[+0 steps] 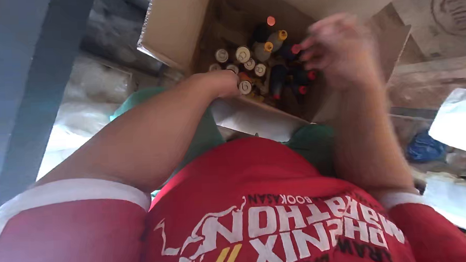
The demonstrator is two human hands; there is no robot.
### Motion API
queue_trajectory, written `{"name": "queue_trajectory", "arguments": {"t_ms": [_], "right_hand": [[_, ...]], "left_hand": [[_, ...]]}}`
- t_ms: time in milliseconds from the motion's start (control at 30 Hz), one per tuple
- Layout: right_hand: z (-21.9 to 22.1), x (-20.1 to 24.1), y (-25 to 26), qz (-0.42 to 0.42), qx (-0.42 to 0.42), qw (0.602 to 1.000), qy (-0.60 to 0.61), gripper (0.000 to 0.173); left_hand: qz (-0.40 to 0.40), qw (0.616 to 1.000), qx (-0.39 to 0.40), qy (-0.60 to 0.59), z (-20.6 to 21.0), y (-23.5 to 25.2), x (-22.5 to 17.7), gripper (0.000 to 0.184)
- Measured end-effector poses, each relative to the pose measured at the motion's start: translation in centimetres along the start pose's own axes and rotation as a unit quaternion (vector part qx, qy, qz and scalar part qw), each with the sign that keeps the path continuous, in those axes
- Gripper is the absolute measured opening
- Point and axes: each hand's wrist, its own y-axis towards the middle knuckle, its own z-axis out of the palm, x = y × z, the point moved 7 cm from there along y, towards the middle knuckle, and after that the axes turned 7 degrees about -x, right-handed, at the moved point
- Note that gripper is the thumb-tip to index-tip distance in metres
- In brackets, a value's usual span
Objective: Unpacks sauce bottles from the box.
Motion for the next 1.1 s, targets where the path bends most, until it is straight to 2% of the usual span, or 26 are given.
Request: {"name": "queue_trajectory", "arguments": {"t_ms": [67, 133, 200, 233, 300, 433, 533, 733, 800, 900, 1000, 1100], "right_hand": [[1.6, -9.5, 2.4, 0.123, -0.003, 0.977, -0.176, 0.033], [3.3, -17.0, 2.7, 0.176, 0.089, 0.912, -0.359, 0.039], [4.2, -21.8, 1.6, 0.210, 0.169, 0.839, -0.473, 0.044], [4.4, -23.0, 1.1, 0.227, 0.193, 0.818, -0.492, 0.045], [4.4, -24.3, 1.0, 0.249, 0.210, 0.815, -0.480, 0.049], [4.0, -26.5, 2.0, 0.235, 0.240, 0.816, -0.471, 0.051], [3.8, -27.9, 2.8, 0.220, 0.236, 0.814, -0.482, 0.050], [3.2, -27.2, 3.8, 0.217, 0.201, 0.826, -0.479, 0.046], [3.2, -28.6, 3.6, 0.224, 0.196, 0.838, -0.457, 0.047], [3.2, -30.5, 3.6, 0.224, 0.219, 0.833, -0.456, 0.050], [2.7, -30.1, 4.2, 0.215, 0.208, 0.839, -0.454, 0.046], [2.5, -26.3, 4.4, 0.221, 0.136, 0.870, -0.419, 0.044]], "left_hand": [[0.001, 1.000, -0.011, -0.003, -0.2, 0.2, -0.1, 0.045], [-0.001, 1.000, -0.009, -0.005, 0.1, 0.3, 0.0, 0.047], [-0.002, 1.000, -0.010, -0.002, 0.1, 0.3, 0.2, 0.047], [-0.004, 1.000, -0.010, -0.002, 0.0, 0.2, 0.2, 0.047], [-0.009, 1.000, -0.008, 0.000, 0.1, -0.1, 0.4, 0.047], [-0.017, 1.000, -0.004, 0.000, 0.3, -0.2, 1.1, 0.049], [-0.026, 1.000, -0.006, -0.006, 0.4, -0.2, 1.5, 0.050], [-0.013, 1.000, -0.019, -0.012, 0.3, 0.0, 1.4, 0.048], [-0.013, 1.000, -0.020, -0.013, 0.3, -0.1, 1.0, 0.048], [-0.016, 1.000, -0.010, -0.011, 0.3, -0.3, 0.7, 0.049], [-0.022, 1.000, -0.010, -0.009, 0.3, -0.3, 0.9, 0.049], [-0.028, 0.999, -0.016, -0.013, 0.3, -0.4, 1.2, 0.048]]}}
